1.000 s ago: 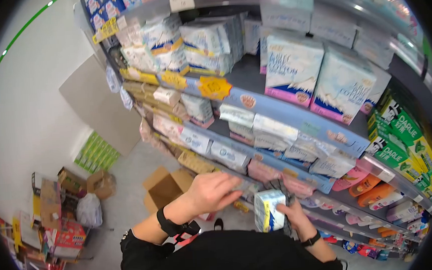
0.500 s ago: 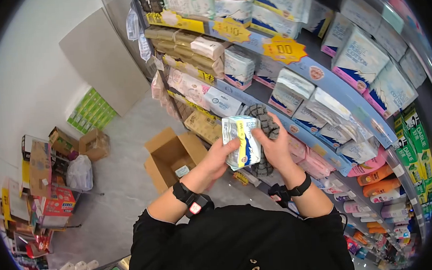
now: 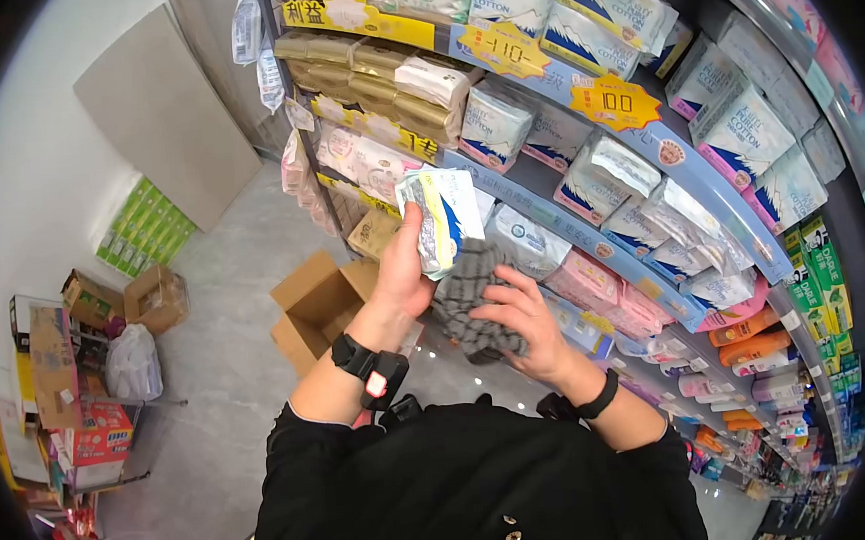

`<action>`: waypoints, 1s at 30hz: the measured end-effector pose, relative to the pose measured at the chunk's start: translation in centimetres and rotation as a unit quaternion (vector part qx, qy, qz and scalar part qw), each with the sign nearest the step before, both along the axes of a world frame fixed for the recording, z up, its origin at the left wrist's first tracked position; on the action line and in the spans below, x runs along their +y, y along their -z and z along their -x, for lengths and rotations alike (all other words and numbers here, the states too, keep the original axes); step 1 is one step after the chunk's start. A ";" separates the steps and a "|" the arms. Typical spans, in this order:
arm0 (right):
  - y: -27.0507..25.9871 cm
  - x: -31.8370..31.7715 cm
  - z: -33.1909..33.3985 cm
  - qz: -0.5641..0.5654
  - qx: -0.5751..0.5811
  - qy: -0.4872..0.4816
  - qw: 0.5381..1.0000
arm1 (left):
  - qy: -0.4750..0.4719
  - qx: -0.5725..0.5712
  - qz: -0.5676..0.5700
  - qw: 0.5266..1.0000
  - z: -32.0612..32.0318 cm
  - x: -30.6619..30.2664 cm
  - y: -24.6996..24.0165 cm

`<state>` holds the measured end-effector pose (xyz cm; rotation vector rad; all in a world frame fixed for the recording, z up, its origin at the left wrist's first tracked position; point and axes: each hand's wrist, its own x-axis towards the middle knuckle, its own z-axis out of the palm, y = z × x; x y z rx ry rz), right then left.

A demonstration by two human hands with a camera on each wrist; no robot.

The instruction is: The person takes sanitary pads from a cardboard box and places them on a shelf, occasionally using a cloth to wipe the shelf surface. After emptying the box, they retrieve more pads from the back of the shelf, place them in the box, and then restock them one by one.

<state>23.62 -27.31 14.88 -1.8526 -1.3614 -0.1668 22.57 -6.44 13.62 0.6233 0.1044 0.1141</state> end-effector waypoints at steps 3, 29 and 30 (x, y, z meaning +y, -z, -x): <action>2.5 -1.3 -0.8 -0.060 0.194 0.143 0.969 | -0.008 0.007 -0.023 1.000 -0.3 1.1 0.1; -0.3 4.1 -2.2 -0.068 -0.195 0.064 0.976 | 0.097 0.122 0.033 0.987 0.4 -0.3 1.8; -0.1 3.6 -2.5 -0.082 -0.161 0.057 0.982 | 0.101 0.114 0.030 0.988 0.0 -0.5 1.7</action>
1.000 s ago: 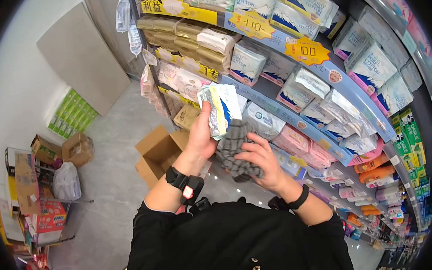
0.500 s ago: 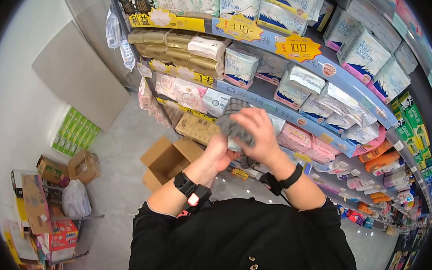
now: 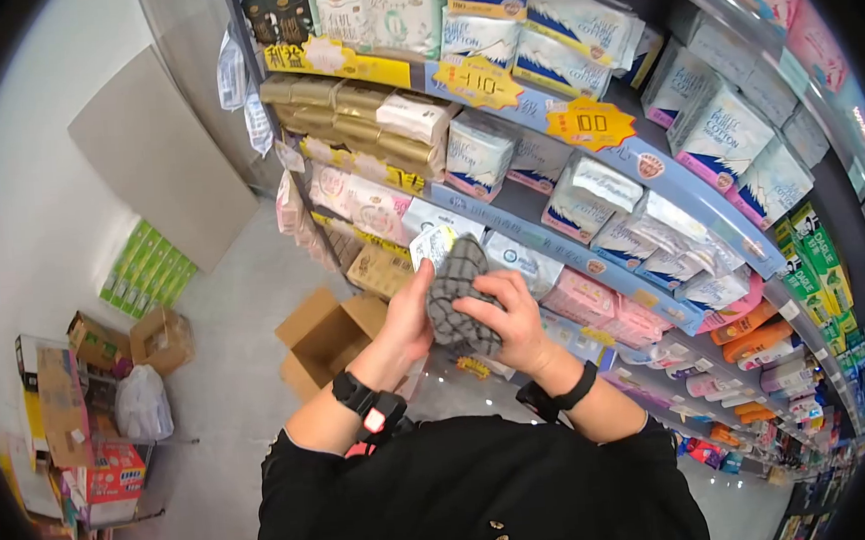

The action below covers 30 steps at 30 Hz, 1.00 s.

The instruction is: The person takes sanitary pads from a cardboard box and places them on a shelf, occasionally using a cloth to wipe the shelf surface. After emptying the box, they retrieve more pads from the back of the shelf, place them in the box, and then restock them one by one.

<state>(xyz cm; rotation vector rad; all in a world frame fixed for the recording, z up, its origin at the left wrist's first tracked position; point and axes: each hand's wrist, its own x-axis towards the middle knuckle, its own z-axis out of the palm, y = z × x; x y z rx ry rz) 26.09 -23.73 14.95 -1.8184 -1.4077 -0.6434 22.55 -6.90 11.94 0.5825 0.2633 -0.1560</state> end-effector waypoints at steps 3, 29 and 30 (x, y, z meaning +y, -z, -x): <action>0.1 -2.7 0.8 -0.016 0.127 0.019 0.992 | -0.052 -0.034 -0.168 0.984 0.8 0.2 0.6; 1.1 -6.2 0.7 -0.033 0.367 0.107 0.923 | -0.002 -0.249 -0.529 0.811 1.9 -2.1 -5.4; 0.7 -6.1 0.9 -0.028 0.368 0.100 0.924 | -0.010 -0.246 -0.596 0.764 1.8 -1.9 -5.8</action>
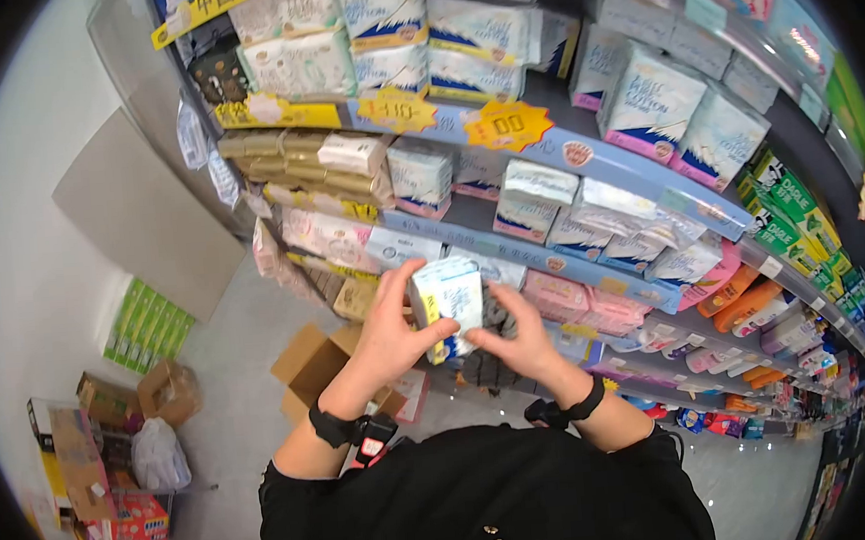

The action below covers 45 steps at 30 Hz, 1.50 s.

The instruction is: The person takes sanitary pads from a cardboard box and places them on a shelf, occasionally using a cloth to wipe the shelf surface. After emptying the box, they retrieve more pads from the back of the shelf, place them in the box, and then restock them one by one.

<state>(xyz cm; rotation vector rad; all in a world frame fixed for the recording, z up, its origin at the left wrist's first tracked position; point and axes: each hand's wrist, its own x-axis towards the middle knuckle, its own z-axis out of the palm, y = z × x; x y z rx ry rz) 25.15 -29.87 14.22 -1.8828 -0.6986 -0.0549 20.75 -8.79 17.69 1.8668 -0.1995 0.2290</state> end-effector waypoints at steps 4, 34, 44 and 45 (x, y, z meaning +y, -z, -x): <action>0.2 -0.2 0.2 -0.013 -0.005 -0.015 1.000 | -0.042 -0.055 -0.157 0.985 0.4 0.0 -3.0; 5.0 -15.6 4.6 -0.208 0.183 0.110 0.955 | -0.113 -0.459 -0.384 0.793 -20.3 -11.1 -21.5; 5.3 -16.3 3.3 -0.182 0.189 0.084 0.961 | -0.220 -0.473 -0.598 0.608 -21.5 -10.9 -21.0; 5.4 -16.2 3.3 -0.187 0.196 0.084 0.959 | -0.204 -0.456 -0.624 0.601 -21.4 -11.2 -20.9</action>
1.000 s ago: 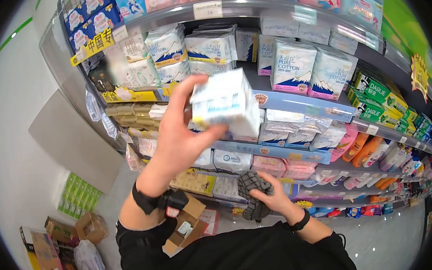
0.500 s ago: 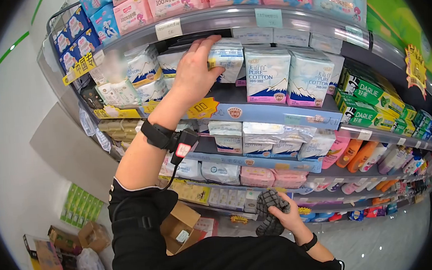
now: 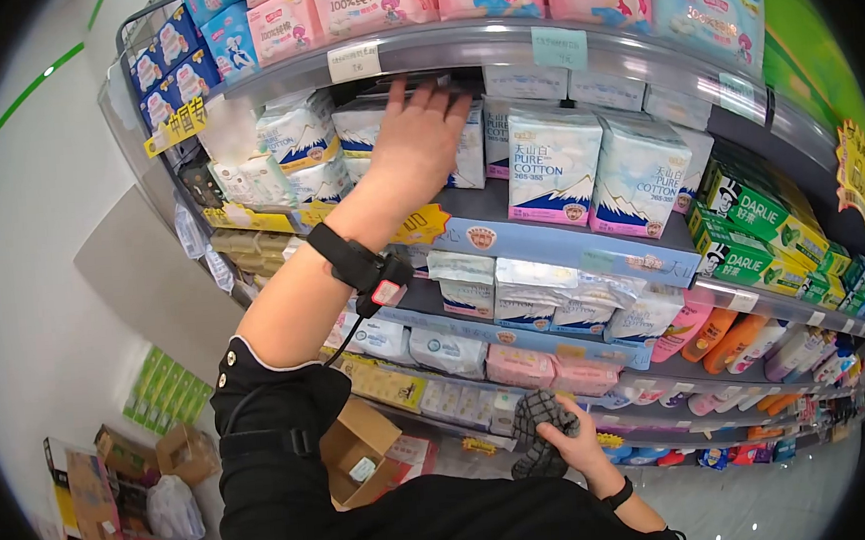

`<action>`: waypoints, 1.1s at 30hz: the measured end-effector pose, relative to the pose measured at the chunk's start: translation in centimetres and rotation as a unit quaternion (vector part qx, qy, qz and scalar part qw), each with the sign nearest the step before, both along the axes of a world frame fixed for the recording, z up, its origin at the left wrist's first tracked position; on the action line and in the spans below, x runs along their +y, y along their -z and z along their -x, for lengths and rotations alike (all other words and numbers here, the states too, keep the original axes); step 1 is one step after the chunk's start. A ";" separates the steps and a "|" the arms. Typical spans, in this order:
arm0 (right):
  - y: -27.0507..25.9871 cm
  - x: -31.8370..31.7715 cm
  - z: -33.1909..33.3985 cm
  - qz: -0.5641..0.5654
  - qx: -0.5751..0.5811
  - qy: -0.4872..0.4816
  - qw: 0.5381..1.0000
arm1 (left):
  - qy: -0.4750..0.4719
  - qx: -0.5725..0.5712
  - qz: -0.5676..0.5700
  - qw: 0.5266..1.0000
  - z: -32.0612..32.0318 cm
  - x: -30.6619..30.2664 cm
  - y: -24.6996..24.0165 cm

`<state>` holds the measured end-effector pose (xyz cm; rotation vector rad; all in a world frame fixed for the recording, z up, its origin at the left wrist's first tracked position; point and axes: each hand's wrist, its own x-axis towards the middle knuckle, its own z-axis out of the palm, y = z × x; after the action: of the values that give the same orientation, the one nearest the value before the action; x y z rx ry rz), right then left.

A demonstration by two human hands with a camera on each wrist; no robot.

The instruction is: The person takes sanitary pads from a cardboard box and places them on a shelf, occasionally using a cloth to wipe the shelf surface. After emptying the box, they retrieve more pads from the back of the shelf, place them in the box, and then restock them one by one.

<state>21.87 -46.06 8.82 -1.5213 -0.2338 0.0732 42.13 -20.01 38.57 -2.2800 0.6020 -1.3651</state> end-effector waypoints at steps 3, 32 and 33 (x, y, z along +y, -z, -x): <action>0.6 0.1 -0.4 0.011 -0.008 -0.009 1.000 | -0.034 0.023 -0.038 0.998 -0.4 -0.8 0.1; 1.1 -1.2 0.2 0.034 0.018 0.026 0.999 | -0.091 0.065 -0.074 0.991 -4.9 -2.6 -1.1; 1.0 -1.2 0.2 0.025 0.016 0.025 0.999 | -0.078 0.054 -0.060 0.994 -4.9 -2.4 -1.0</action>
<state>21.68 -47.27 7.79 -1.5745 -0.1689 0.0634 47.00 -22.36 39.56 -2.2623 0.5149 -1.1083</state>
